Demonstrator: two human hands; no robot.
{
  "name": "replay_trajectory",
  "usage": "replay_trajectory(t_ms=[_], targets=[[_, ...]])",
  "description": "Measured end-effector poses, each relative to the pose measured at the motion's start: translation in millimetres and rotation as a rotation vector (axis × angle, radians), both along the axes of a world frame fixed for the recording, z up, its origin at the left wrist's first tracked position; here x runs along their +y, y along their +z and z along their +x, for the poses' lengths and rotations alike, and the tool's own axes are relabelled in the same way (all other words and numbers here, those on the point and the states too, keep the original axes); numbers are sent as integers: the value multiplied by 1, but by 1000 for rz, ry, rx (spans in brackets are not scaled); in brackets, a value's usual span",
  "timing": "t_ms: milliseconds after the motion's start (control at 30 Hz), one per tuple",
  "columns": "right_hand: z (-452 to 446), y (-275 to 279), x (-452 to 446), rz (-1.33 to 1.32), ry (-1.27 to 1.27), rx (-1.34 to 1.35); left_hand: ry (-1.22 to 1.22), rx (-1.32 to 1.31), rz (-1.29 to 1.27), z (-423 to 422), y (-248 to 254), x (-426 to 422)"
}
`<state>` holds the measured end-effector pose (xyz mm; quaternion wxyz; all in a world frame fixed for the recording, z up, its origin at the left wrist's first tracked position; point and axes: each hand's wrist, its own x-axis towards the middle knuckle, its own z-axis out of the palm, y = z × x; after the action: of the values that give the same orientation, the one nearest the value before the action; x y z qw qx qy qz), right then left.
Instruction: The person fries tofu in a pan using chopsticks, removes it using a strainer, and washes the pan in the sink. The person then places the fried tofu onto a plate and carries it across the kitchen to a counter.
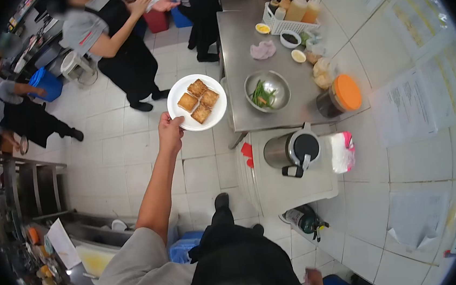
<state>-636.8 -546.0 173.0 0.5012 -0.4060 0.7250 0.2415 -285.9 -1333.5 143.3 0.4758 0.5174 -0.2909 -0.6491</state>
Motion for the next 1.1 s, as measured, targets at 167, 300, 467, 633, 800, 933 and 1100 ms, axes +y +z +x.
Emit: replay_trajectory(t_ms=[167,300,467,633,800,933,1100], targets=[[20,42,-75,310,-708,144,58,-56,81,-80,-77,-87],[10,26,-123,228,-809,146,90,-64,90,-151,-98,-129],[-15,20,-182,208,-845,133,85,-266,139,-219,-145,-175],[-32,20,-203,204,-856,121,-360,-1039,-201,-212,-173,-194],[-40,18,-204,192,-854,100,-76,-503,49,-142,-179,-95],[-42,6,-193,149,-861,95,-42,-873,-13,-43,-238,105],[-50,19,-189,146,-868,59,-1618,-1097,340,127,-187,434]])
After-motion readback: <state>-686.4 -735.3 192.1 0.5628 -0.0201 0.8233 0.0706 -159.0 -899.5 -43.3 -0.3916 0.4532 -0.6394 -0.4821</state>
